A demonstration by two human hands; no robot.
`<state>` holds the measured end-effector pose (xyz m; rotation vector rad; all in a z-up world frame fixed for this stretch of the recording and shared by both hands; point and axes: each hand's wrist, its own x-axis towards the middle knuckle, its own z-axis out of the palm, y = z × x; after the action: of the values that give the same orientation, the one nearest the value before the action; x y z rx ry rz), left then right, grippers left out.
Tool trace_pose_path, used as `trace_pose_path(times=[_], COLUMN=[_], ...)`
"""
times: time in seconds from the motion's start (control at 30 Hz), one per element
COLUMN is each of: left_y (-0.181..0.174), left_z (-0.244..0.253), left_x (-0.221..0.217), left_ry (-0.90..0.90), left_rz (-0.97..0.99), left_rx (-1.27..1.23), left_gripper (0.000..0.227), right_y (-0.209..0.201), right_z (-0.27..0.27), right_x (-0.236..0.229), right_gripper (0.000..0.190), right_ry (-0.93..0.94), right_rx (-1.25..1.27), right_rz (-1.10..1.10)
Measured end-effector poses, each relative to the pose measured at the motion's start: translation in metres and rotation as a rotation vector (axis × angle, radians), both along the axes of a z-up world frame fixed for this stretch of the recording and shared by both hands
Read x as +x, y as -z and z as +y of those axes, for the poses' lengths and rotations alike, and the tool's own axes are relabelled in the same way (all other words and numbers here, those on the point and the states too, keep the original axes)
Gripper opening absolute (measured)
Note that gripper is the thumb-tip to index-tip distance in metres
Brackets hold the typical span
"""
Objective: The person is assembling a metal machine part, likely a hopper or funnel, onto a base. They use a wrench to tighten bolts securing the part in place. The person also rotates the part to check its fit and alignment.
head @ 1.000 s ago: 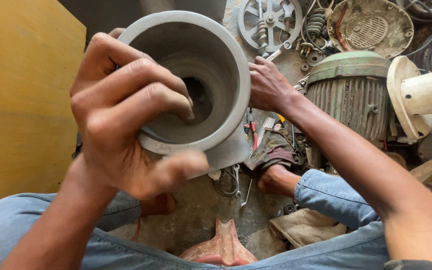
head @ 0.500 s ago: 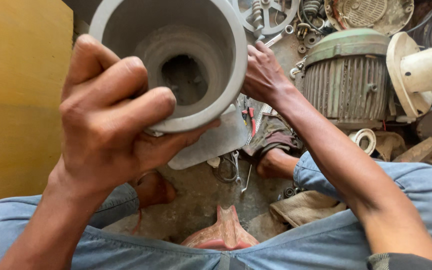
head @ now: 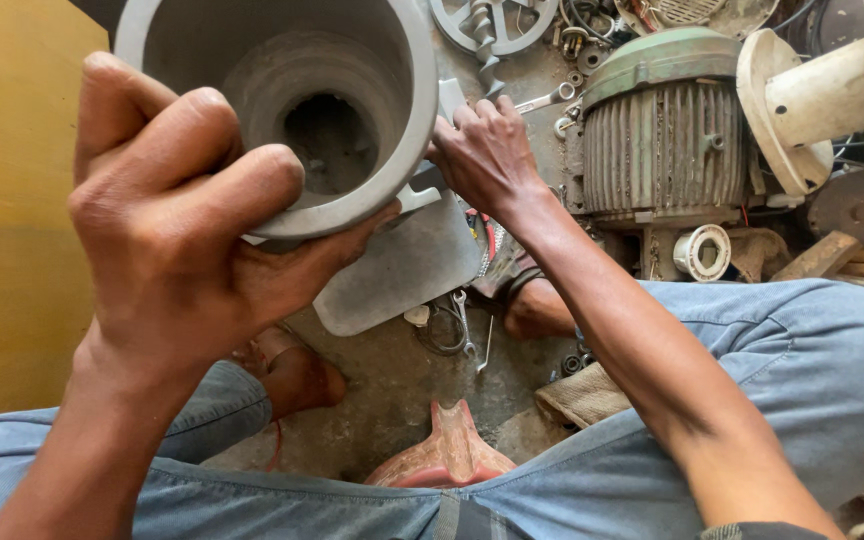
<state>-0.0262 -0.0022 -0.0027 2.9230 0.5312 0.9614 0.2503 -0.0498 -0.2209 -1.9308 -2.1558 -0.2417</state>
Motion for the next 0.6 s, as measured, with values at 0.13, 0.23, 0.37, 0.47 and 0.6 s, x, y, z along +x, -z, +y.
trace_pose_path(times=[0.13, 0.23, 0.37, 0.47, 0.6], left_y=[0.001, 0.003, 0.005, 0.008, 0.007], left_z=[-0.001, 0.000, 0.000, 0.002, 0.001], left_x=[-0.002, -0.005, -0.009, -0.010, -0.013], left_ry=[0.002, 0.001, 0.012, 0.016, 0.013], left_rz=[0.007, 0.013, 0.023, 0.020, 0.041], left_rx=[0.008, 0.017, 0.020, 0.010, 0.003], left_gripper=[0.038, 0.034, 0.030, 0.033, 0.033], right_y=[0.001, 0.002, 0.005, 0.008, 0.010], right_z=[-0.006, -0.008, -0.012, -0.013, -0.015], right_x=[-0.006, -0.011, -0.017, -0.019, -0.027], right_gripper=[0.035, 0.036, 0.044, 0.050, 0.052], right_ry=[0.043, 0.059, 0.139, 0.168, 0.215], right_rx=[0.014, 0.086, 0.000, 0.036, 0.020], right_rz=[0.006, -0.012, 0.032, 0.009, 0.014])
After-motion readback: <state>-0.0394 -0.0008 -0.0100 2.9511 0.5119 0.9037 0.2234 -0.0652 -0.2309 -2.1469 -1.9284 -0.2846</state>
